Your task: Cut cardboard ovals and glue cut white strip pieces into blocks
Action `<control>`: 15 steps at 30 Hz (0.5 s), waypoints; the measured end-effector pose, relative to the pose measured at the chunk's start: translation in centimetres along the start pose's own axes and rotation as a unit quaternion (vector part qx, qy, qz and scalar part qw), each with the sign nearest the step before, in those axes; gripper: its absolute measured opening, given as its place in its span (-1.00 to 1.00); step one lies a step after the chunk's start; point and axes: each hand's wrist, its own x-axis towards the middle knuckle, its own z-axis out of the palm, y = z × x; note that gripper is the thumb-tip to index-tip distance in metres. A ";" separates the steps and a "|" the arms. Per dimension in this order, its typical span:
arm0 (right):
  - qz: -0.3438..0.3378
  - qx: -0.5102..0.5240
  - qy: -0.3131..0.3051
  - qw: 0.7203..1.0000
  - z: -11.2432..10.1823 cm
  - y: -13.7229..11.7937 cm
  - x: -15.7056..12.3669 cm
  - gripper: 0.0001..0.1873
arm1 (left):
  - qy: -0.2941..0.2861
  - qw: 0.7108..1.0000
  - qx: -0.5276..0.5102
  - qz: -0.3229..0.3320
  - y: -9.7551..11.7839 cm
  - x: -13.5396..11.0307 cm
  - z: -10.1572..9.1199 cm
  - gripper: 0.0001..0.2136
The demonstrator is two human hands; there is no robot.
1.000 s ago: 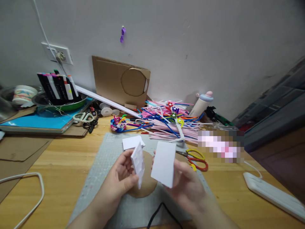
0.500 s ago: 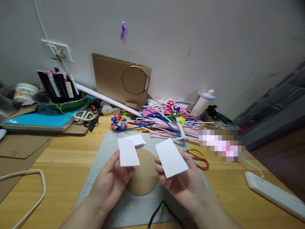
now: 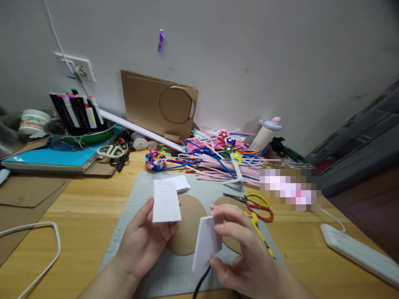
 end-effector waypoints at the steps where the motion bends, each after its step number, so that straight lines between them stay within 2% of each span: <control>1: -0.006 -0.023 -0.003 1.000 -0.1 0.0 -0.1 -0.18 | 0.003 1.000 0.001 0.002 0.0 0.0 0.0 -0.74; 4: 0.024 -0.018 0.014 0.999 0.0 -0.1 -0.1 -0.15 | 0.009 1.000 0.007 0.009 -0.2 0.0 0.2 -0.75; 6: 0.087 0.103 0.056 0.989 0.3 -0.5 0.0 -0.26 | 0.009 1.000 0.008 0.009 -0.2 0.0 0.2 -0.75; 7: 0.129 0.203 0.082 0.967 0.5 -0.7 0.0 -0.35 | 0.008 1.000 0.007 0.005 -0.2 0.0 0.2 -0.75; 9: 0.209 0.408 0.121 0.880 0.5 -1.0 0.0 -0.49 | 0.002 1.000 0.003 -0.005 -0.1 0.0 0.2 -0.74; 10: 0.236 0.479 0.127 0.836 0.4 -1.0 0.0 -0.50 | -0.003 1.000 -0.001 -0.014 -0.1 0.0 0.1 -0.72; 11: 0.254 0.512 0.121 0.811 0.3 -0.9 -0.2 -0.48 | -0.010 1.000 -0.006 -0.024 0.0 0.0 0.1 -0.71; 13: 0.271 0.504 0.091 0.815 -0.1 -0.4 -0.6 -0.43 | -0.021 0.999 -0.020 -0.038 0.2 0.1 0.1 -0.69; 15: 0.275 0.433 0.043 0.857 -0.6 -0.1 -1.5 -0.51 | -0.018 0.998 -0.036 -0.038 0.4 0.3 0.0 -0.70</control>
